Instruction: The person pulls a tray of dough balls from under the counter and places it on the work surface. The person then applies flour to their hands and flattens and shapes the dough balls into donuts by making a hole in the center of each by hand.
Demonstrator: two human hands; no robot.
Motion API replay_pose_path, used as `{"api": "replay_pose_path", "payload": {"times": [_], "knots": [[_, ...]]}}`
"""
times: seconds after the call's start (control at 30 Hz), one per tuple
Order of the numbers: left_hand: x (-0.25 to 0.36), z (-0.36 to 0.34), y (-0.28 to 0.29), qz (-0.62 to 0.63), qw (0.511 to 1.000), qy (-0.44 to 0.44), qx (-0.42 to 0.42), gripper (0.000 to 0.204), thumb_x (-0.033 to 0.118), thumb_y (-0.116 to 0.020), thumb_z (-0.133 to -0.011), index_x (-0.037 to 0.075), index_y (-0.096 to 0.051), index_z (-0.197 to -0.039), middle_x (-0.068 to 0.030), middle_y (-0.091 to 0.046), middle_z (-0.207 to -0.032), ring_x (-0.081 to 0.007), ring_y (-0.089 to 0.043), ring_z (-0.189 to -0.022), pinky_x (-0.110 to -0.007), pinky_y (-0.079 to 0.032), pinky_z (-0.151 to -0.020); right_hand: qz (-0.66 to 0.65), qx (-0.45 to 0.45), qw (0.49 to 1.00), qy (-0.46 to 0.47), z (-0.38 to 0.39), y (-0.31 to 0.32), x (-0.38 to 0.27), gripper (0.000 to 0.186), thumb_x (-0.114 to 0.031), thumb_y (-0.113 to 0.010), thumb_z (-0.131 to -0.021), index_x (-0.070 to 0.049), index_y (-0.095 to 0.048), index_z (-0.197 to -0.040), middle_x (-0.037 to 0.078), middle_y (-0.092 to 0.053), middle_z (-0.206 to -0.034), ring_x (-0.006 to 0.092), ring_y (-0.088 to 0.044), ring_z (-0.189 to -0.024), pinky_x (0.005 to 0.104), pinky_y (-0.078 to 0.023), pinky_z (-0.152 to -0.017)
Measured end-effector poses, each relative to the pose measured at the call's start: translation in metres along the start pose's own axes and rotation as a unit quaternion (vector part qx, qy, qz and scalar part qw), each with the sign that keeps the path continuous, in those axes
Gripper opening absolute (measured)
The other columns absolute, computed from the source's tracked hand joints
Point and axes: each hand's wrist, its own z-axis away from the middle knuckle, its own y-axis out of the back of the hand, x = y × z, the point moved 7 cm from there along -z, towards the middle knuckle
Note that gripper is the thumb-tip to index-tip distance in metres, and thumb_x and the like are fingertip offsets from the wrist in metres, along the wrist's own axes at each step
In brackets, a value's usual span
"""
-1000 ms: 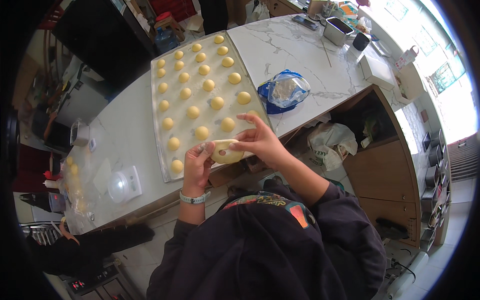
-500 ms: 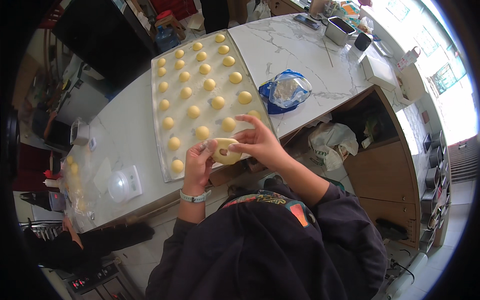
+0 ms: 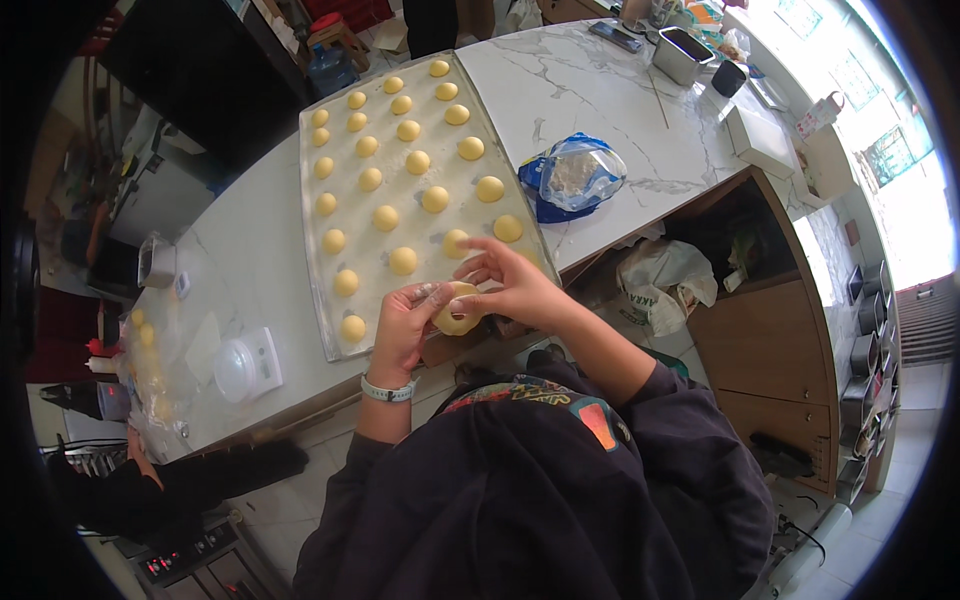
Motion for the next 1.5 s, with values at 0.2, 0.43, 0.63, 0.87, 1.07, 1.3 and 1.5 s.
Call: {"api": "replay_pose_path", "payload": {"times": [0.2,0.43,0.63,0.87,1.07,1.3,1.5], "knots": [[-0.006,0.000,0.013,0.044,0.997,-0.033,0.058,0.031,0.018,-0.060,-0.087,-0.006,-0.059,-0.106,-0.0120,-0.063,-0.101,-0.0127,-0.061,-0.090,-0.024,-0.049,-0.080,-0.044,-0.066,0.982,-0.171,-0.016,0.008,0.049,0.035,-0.009,-0.066,-0.080,0.007,-0.055,-0.109,0.011,-0.063,-0.100,0.0132,-0.061,-0.091,0.0254,-0.049,-0.080],[-0.002,0.010,0.065,0.081,0.973,-0.117,0.179,0.032,0.023,-0.055,-0.090,-0.004,-0.056,-0.109,-0.0137,-0.058,-0.113,-0.0205,-0.055,-0.108,-0.031,-0.042,-0.095,0.064,-0.016,0.982,-0.178,-0.043,0.032,0.094,0.033,-0.008,-0.068,-0.077,0.004,-0.058,-0.106,0.009,-0.065,-0.094,0.0130,-0.062,-0.082,0.0249,-0.049,-0.075],[-0.027,0.004,0.073,-0.097,0.973,-0.106,0.179,0.030,0.014,-0.058,-0.088,-0.004,-0.054,-0.111,-0.0143,-0.059,-0.112,-0.0198,-0.057,-0.105,-0.030,-0.044,-0.092,0.438,0.104,0.893,0.012,-0.030,0.055,0.019,0.029,-0.006,-0.062,-0.073,0.000,-0.061,-0.102,0.018,-0.065,-0.087,0.0243,-0.064,-0.080,0.0348,-0.050,-0.074],[-0.018,-0.013,0.019,-0.458,0.861,-0.214,0.061,0.051,0.007,-0.068,-0.072,-0.002,-0.049,-0.118,-0.0187,-0.057,-0.113,-0.0302,-0.055,-0.106,-0.035,-0.044,-0.091,0.574,0.298,0.762,0.043,-0.005,0.189,-0.069,0.017,-0.004,-0.061,-0.074,-0.002,-0.066,-0.090,0.013,-0.066,-0.075,0.0232,-0.065,-0.070,0.0310,-0.050,-0.065],[-0.033,-0.038,0.007,-0.526,0.820,-0.227,0.011,0.057,0.010,-0.072,-0.068,0.000,-0.050,-0.119,-0.0200,-0.057,-0.113,-0.0349,-0.055,-0.105,-0.037,-0.044,-0.089,0.664,0.160,0.729,-0.046,-0.074,0.200,-0.020,0.018,-0.005,-0.061,-0.070,-0.003,-0.067,-0.087,0.016,-0.065,-0.083,0.0307,-0.062,-0.080,0.0367,-0.048,-0.072],[-0.013,-0.026,-0.007,-0.500,0.815,-0.286,0.058,0.051,0.011,-0.070,-0.074,-0.004,-0.048,-0.117,-0.0206,-0.055,-0.116,-0.0338,-0.054,-0.107,-0.038,-0.044,-0.092,0.677,0.175,0.715,0.012,-0.048,0.218,-0.012,0.019,-0.007,-0.053,-0.076,0.000,-0.062,-0.092,0.017,-0.062,-0.092,0.0306,-0.060,-0.087,0.0382,-0.047,-0.073],[-0.049,-0.002,0.024,0.287,0.955,0.008,0.079,0.060,0.041,-0.051,-0.089,-0.008,-0.041,-0.123,-0.0190,-0.054,-0.118,-0.0297,-0.054,-0.108,-0.040,-0.041,-0.095,0.661,0.082,0.743,0.071,0.002,0.048,-0.049,0.013,-0.009,-0.052,-0.078,-0.002,-0.059,-0.086,0.016,-0.058,-0.103,0.0276,-0.056,-0.098,0.0357,-0.045,-0.084]]}}
